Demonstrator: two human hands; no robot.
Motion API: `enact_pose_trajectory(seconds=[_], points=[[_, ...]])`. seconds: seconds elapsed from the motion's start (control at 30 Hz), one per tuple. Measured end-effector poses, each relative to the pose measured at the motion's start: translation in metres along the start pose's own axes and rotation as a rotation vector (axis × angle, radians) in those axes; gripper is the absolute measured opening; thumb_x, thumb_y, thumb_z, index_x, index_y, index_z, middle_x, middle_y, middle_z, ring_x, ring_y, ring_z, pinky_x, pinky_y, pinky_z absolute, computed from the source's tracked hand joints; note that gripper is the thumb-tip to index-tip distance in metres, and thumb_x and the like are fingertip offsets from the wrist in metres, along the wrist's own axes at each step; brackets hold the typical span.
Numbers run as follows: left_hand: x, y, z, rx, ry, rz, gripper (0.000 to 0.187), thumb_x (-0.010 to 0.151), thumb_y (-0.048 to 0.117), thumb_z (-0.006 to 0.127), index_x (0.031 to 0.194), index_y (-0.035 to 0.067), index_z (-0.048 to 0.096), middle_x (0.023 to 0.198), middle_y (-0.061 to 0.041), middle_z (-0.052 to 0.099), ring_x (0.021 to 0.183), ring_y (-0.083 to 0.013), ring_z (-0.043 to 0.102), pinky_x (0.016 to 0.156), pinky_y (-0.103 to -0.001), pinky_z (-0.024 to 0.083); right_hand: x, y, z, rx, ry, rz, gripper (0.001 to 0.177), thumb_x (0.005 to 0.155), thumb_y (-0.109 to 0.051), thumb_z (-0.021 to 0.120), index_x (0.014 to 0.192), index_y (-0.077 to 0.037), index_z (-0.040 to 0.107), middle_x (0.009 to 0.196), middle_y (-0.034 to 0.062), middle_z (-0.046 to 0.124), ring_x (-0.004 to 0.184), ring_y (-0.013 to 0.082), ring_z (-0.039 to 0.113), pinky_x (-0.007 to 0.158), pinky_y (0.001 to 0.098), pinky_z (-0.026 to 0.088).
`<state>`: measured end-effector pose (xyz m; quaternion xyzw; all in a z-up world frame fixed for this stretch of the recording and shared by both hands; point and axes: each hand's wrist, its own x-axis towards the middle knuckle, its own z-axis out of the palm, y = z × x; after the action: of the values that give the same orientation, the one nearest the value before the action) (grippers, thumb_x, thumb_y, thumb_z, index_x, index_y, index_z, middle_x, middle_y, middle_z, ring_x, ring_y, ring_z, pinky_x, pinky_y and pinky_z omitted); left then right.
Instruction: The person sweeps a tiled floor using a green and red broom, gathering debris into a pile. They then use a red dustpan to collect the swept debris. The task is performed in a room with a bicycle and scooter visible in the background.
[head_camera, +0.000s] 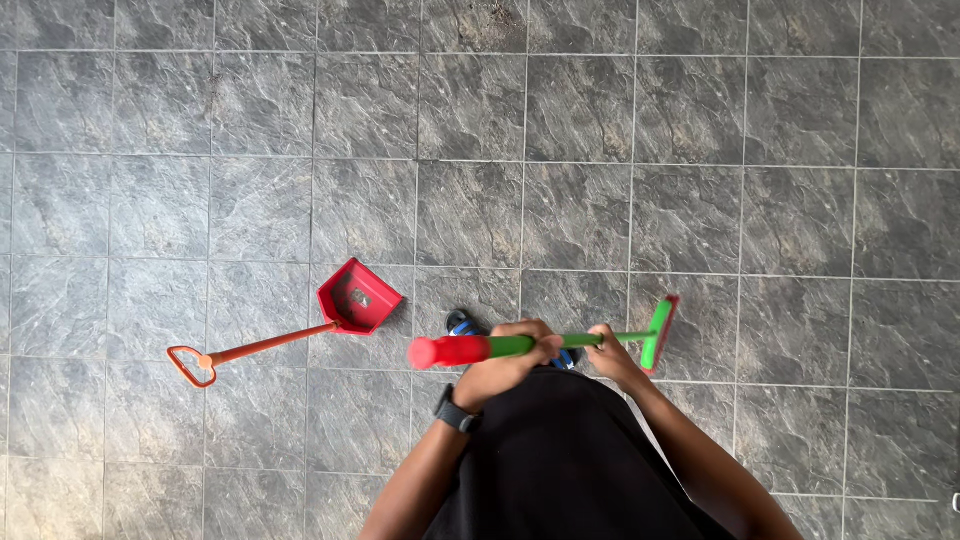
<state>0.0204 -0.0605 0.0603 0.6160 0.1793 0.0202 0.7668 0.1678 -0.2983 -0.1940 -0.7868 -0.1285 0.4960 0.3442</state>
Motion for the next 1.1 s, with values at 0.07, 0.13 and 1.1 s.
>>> enact_pose_trajectory(seconds=[0.07,0.13,1.1], points=[[0.008,-0.009,0.008,0.079,-0.013,-0.009,0.024,0.097,0.018,0.067,0.079,0.002,0.064,0.075,-0.005,0.065,0.071,-0.013,0.059,0.066,-0.031,0.049,0.0,0.005,0.001,-0.029,0.066,0.031,0.036,0.097,-0.021,0.06,0.128,-0.009,0.045,0.096,0.0105,0.059,0.082,0.0191,0.061,0.072,0.0373,0.052],[0.01,-0.013,0.011,0.129,-0.014,0.011,0.026,0.098,0.017,0.067,0.078,0.001,0.062,0.074,-0.004,0.062,0.071,-0.013,0.057,0.065,-0.032,0.048,0.007,0.003,0.009,-0.066,0.127,-0.029,0.041,0.096,-0.022,0.063,0.131,-0.008,0.046,0.103,0.0115,0.062,0.089,0.02,0.062,0.077,0.0379,0.051],[0.001,-0.027,0.04,0.069,-0.105,0.105,0.016,0.098,0.016,0.066,0.1,0.0,0.07,0.09,-0.008,0.071,0.084,-0.0133,0.067,0.076,-0.033,0.055,-0.026,0.049,-0.01,-0.085,0.289,-0.516,0.02,0.093,-0.016,0.064,0.107,-0.006,0.053,0.092,0.0097,0.058,0.086,0.023,0.061,0.078,0.0403,0.05]])
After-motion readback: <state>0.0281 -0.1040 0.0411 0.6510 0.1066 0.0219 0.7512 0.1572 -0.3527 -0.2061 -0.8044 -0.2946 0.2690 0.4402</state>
